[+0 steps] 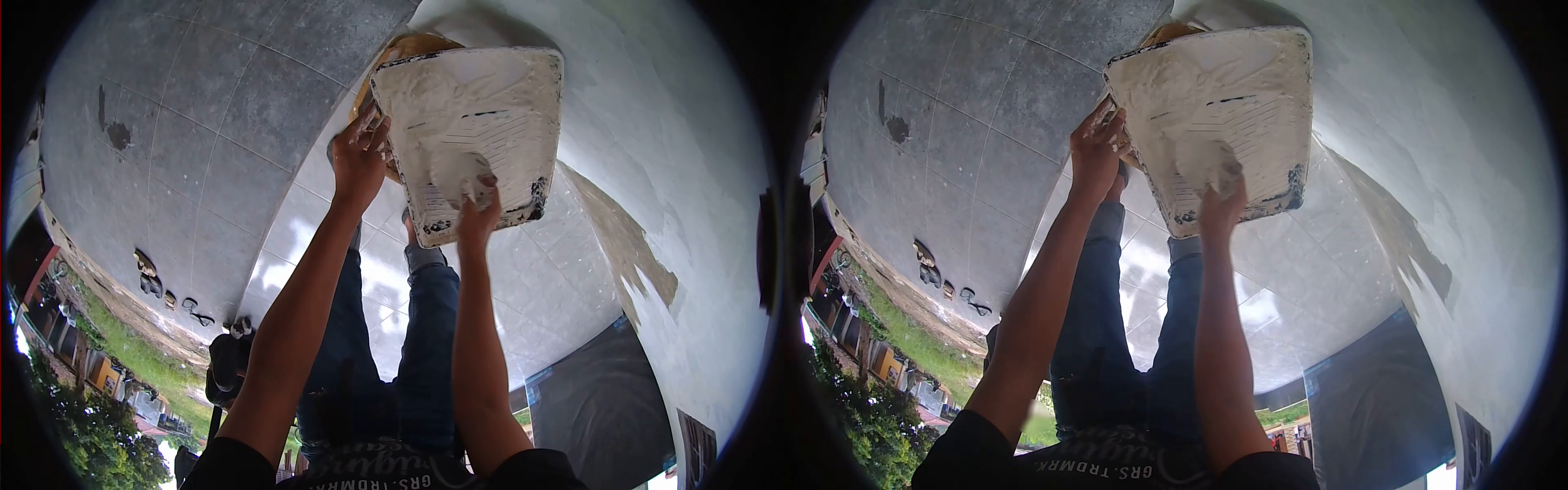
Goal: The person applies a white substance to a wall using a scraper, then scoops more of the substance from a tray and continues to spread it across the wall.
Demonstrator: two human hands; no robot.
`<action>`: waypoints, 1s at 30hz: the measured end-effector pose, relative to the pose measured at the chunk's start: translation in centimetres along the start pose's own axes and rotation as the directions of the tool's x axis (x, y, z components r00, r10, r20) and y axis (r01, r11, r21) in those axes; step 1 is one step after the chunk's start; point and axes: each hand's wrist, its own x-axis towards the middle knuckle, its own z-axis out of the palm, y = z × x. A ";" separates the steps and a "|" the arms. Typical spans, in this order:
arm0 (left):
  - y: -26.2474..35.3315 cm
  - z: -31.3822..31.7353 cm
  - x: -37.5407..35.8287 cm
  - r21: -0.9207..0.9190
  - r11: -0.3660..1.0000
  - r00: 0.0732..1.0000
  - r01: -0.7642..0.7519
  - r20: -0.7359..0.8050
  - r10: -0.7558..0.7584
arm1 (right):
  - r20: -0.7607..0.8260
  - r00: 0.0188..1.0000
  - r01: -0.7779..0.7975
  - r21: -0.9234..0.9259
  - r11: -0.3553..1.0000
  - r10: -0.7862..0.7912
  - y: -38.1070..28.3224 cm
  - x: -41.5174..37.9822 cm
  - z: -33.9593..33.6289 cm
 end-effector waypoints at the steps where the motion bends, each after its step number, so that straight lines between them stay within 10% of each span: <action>1: 0.0 0.0 0.1 -0.031 0.999 1.000 -0.022 -0.004 0.022 | -0.009 0.998 -0.066 0.000 0.998 0.066 -2.5 -1.3 1.4; 9: 0.6 0.0 0.0 -0.034 0.999 0.999 0.030 0.032 -0.029 | -0.026 0.997 -0.053 0.347 0.936 0.066 -8.5 2.9 8.9; 12: 0.5 -0.2 0.0 -0.046 0.998 0.999 0.042 0.011 -0.041 | -0.128 0.980 0.178 0.200 0.964 -0.154 -9.9 3.4 7.1; 19: -0.2 -0.4 0.2 0.045 0.999 0.999 0.012 0.045 -0.014 | -0.117 0.993 0.010 -0.085 0.996 -0.020 -6.0 -1.6 3.6; 26: 0.3 -0.2 0.1 -0.095 0.995 0.999 0.035 0.042 -0.031 | 0.034 0.993 0.107 0.080 0.991 -0.110 -6.4 1.0 7.0; 29: -1.7 -1.0 0.9 0.001 0.992 0.985 -0.125 0.120 0.124 | 0.206 0.977 -0.152 0.446 0.882 0.064 -7.8 3.7 5.9; 30: -0.2 -0.4 0.5 0.002 0.999 0.999 0.036 -0.012 -0.036 | 0.167 0.986 -0.060 0.392 0.918 -0.007 -7.7 4.1 5.1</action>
